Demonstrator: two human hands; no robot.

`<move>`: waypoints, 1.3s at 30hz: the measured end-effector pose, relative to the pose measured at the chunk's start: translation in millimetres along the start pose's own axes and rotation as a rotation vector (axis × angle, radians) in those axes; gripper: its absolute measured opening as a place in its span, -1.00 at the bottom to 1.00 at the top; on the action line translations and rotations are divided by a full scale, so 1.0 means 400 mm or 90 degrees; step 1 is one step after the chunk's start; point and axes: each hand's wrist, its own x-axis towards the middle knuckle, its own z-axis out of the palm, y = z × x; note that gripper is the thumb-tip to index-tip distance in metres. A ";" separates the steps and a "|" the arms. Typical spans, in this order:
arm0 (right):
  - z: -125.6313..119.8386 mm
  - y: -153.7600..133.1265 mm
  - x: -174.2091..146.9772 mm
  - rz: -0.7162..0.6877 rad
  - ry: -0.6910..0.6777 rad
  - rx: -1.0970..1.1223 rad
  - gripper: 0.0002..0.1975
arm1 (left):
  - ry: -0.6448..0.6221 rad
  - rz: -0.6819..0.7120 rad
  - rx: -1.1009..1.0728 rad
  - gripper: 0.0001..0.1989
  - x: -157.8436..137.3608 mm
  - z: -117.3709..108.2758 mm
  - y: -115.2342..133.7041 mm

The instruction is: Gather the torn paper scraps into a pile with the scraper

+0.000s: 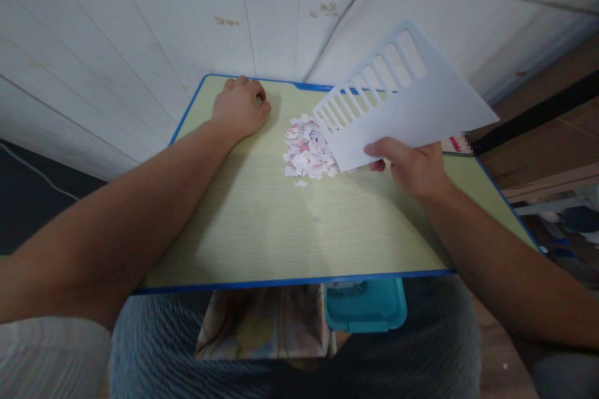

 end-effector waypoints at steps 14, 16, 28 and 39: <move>0.027 0.009 -0.016 0.063 -0.027 0.069 -0.80 | -0.009 -0.006 0.025 -0.69 -0.005 -0.008 0.012; 0.037 0.004 -0.031 0.062 -0.042 0.060 -0.77 | -0.005 -0.003 0.026 -0.69 -0.004 -0.007 0.011; 0.075 -0.071 -0.091 0.043 -0.193 0.056 -0.70 | -0.017 -0.011 0.016 -0.70 -0.006 -0.015 0.019; 0.005 -0.029 -0.030 0.077 -0.064 0.063 -0.78 | -0.018 -0.011 0.033 -0.62 -0.008 -0.017 0.024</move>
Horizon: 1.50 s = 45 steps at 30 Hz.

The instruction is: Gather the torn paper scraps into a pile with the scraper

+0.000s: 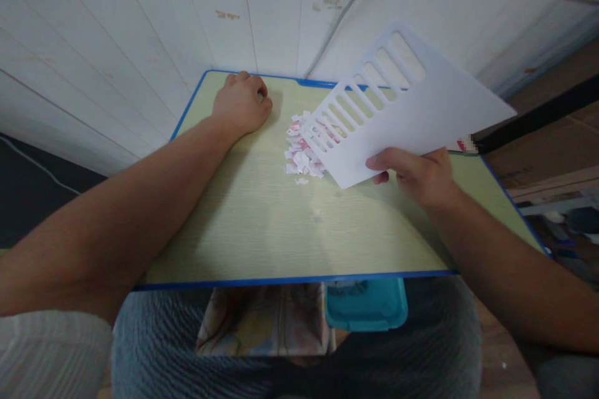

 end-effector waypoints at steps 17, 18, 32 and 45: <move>0.048 -0.001 -0.035 -0.018 -0.132 -0.008 -0.74 | -0.008 -0.010 0.003 -0.66 -0.005 -0.006 0.015; 0.051 -0.001 -0.039 -0.022 -0.144 -0.016 -0.73 | -0.006 -0.008 0.004 -0.65 -0.005 -0.006 0.014; 0.076 -0.017 -0.058 0.003 -0.127 -0.020 -0.71 | -0.015 -0.012 0.011 -0.64 -0.009 -0.013 0.022; 0.076 -0.018 -0.064 0.008 -0.180 -0.039 -0.73 | -0.013 -0.018 -0.005 -0.66 -0.008 -0.007 0.021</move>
